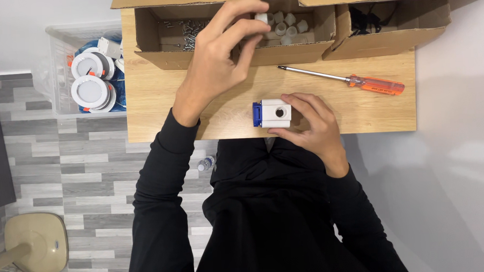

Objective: The person uses a screwdriver to attach a blue electrical socket to a white plastic housing, reaching for screws and small plastic caps from cardboard boxes on the table.

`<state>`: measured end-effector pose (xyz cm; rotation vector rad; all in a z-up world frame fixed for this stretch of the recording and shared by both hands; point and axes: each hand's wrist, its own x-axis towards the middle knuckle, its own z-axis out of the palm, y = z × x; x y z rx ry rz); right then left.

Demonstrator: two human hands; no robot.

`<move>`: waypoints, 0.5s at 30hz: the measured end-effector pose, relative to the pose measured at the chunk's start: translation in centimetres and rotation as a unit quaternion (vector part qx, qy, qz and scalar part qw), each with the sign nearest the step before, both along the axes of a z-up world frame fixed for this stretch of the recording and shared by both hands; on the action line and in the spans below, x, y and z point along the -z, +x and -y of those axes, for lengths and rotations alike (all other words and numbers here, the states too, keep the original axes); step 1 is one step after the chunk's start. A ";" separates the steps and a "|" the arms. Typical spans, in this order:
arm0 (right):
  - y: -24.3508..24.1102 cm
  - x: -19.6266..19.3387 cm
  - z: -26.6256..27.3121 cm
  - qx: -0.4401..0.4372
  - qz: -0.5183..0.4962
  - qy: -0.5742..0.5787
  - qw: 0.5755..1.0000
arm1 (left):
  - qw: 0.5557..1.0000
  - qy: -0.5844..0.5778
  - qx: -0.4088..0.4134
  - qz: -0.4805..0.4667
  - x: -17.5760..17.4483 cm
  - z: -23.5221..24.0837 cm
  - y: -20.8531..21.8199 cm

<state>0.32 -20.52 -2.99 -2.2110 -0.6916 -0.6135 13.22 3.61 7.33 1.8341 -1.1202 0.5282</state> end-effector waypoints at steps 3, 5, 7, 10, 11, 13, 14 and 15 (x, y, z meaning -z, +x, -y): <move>0.0 -0.3 -0.1 0.001 -0.002 -0.002 1.000 | 1.000 0.008 0.000 0.020 0.3 0.0 0.0; 0.0 -0.4 -0.1 0.004 0.000 -0.005 1.000 | 0.999 0.007 0.004 0.042 0.6 0.3 -0.6; 0.0 -0.3 -0.1 -0.002 0.010 -0.006 1.000 | 1.000 -0.004 0.029 -0.002 0.8 0.7 -1.8; -0.2 0.0 -0.1 0.009 -0.002 -0.006 1.000 | 0.986 0.022 0.141 -0.088 -0.4 0.7 -4.3; -0.3 0.3 0.3 0.010 -0.004 -0.005 1.000 | 0.986 0.022 0.141 -0.089 -0.2 0.9 -4.8; -0.2 1.0 1.0 -0.041 -0.026 0.031 0.998 | 0.956 0.051 0.253 -0.141 0.1 1.4 -5.8; -0.4 0.0 1.5 -0.040 -0.025 0.030 0.998 | 0.956 0.050 0.254 -0.140 0.5 1.4 -6.2; -0.6 -0.9 2.1 -0.013 -0.040 0.024 0.999 | 0.951 0.055 0.258 -0.164 0.8 1.3 -6.5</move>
